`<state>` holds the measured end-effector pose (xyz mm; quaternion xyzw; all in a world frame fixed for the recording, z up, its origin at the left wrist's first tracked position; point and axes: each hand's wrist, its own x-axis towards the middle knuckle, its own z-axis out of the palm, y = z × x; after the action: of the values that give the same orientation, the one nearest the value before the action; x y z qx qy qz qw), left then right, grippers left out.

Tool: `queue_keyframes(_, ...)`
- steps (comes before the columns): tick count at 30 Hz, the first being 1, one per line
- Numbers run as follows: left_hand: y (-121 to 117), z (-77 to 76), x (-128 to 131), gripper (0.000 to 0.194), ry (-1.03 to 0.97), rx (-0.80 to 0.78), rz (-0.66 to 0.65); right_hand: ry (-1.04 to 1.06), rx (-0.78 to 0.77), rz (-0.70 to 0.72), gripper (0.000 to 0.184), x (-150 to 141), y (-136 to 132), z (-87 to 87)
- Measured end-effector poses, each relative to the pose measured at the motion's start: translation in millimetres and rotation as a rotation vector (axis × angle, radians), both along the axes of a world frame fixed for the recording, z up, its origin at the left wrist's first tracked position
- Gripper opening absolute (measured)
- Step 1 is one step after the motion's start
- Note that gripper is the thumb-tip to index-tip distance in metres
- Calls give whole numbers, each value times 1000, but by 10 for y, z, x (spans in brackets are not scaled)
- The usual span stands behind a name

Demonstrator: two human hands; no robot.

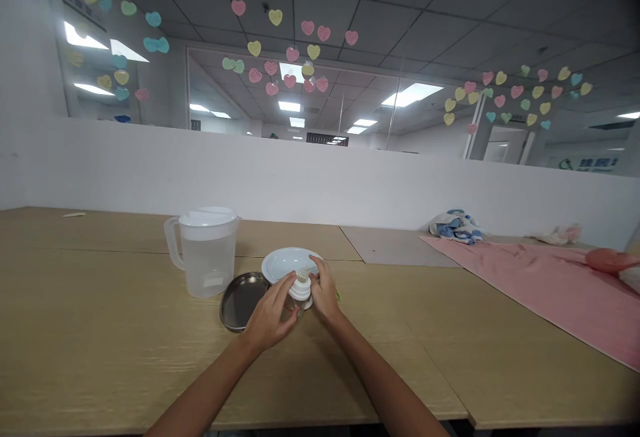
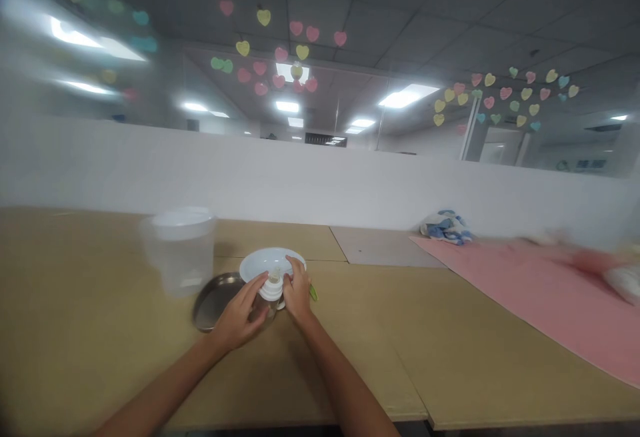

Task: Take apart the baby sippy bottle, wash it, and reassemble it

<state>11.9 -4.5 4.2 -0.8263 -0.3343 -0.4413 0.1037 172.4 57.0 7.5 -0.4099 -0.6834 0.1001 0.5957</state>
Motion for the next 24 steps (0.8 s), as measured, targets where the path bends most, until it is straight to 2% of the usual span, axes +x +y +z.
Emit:
queue_keyframes(5,-7,11,7,57,9,8,7,13,-20,-51,32,-3,-52,47)
queue_keyframes(8,-7,5,6,58,8,14,12,-6,75,-63,33,-15,-164,113)
queue_keyframes(12,17,-32,-24,61,4,5,12,-213,226,37,25,-84,-350,188)
queue_keyframes(17,63,-83,-38,67,-36,-89,51,-245,201,75,23,-167,-425,162)
queue_keyframes(24,30,-69,10,58,-107,-262,-18,-54,124,316,50,-62,-344,88)
